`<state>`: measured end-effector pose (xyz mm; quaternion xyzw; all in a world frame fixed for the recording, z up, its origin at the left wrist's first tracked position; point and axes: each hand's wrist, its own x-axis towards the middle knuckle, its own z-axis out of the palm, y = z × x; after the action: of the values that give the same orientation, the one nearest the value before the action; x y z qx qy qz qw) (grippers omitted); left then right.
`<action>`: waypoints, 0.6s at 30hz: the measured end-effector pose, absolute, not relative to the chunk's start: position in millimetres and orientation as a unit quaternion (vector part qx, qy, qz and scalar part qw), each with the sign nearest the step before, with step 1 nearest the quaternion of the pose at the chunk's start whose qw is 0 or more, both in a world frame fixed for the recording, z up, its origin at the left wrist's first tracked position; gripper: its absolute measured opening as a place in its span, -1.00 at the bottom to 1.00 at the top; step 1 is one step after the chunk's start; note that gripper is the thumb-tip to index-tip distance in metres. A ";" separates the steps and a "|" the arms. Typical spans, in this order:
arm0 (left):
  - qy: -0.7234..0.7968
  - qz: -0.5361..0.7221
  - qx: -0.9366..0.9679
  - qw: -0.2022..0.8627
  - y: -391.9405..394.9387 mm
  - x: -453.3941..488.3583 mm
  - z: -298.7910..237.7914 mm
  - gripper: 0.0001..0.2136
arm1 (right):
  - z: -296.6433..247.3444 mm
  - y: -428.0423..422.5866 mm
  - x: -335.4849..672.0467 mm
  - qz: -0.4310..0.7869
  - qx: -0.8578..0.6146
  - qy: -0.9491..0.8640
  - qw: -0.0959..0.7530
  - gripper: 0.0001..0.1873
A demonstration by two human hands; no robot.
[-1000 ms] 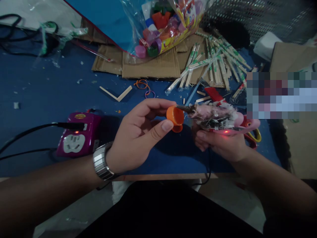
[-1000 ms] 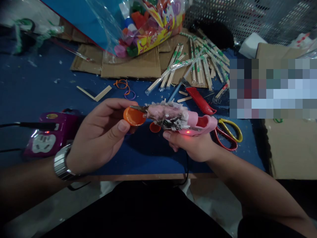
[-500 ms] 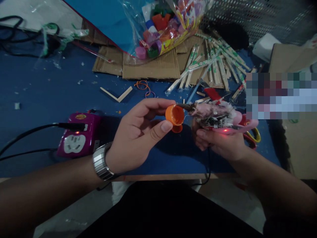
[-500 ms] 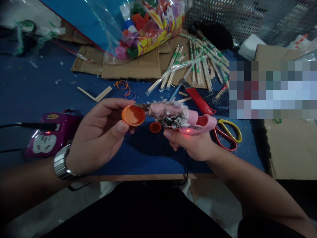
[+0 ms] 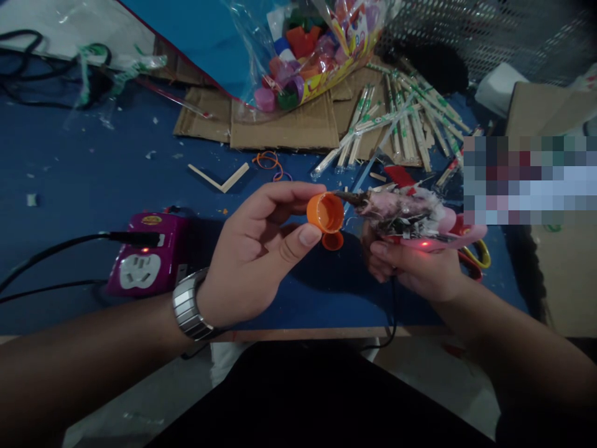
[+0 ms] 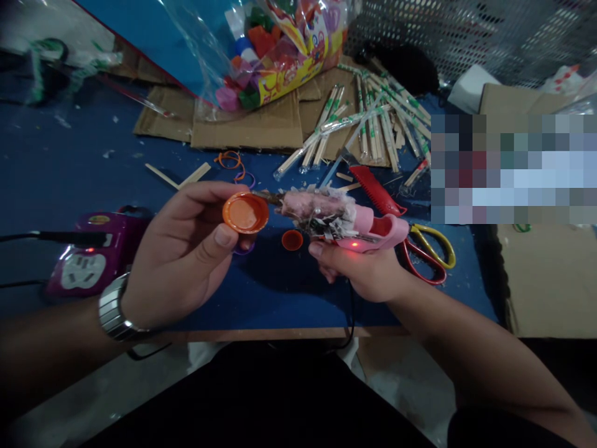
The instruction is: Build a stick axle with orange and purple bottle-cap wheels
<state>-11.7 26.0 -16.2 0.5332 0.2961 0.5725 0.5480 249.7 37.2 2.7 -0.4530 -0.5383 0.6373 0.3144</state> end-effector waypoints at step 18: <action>0.322 0.593 0.503 0.539 27.4 -10.0 -15.2 -0.68 | 3.8 39.2 241.4 0.679 -0.417 -0.471 0.379 -0.60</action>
<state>-10.0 27.4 -15.2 0.5034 0.3215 0.5934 0.5395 241.4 39.2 3.8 -0.4165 -0.4715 0.6787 0.3789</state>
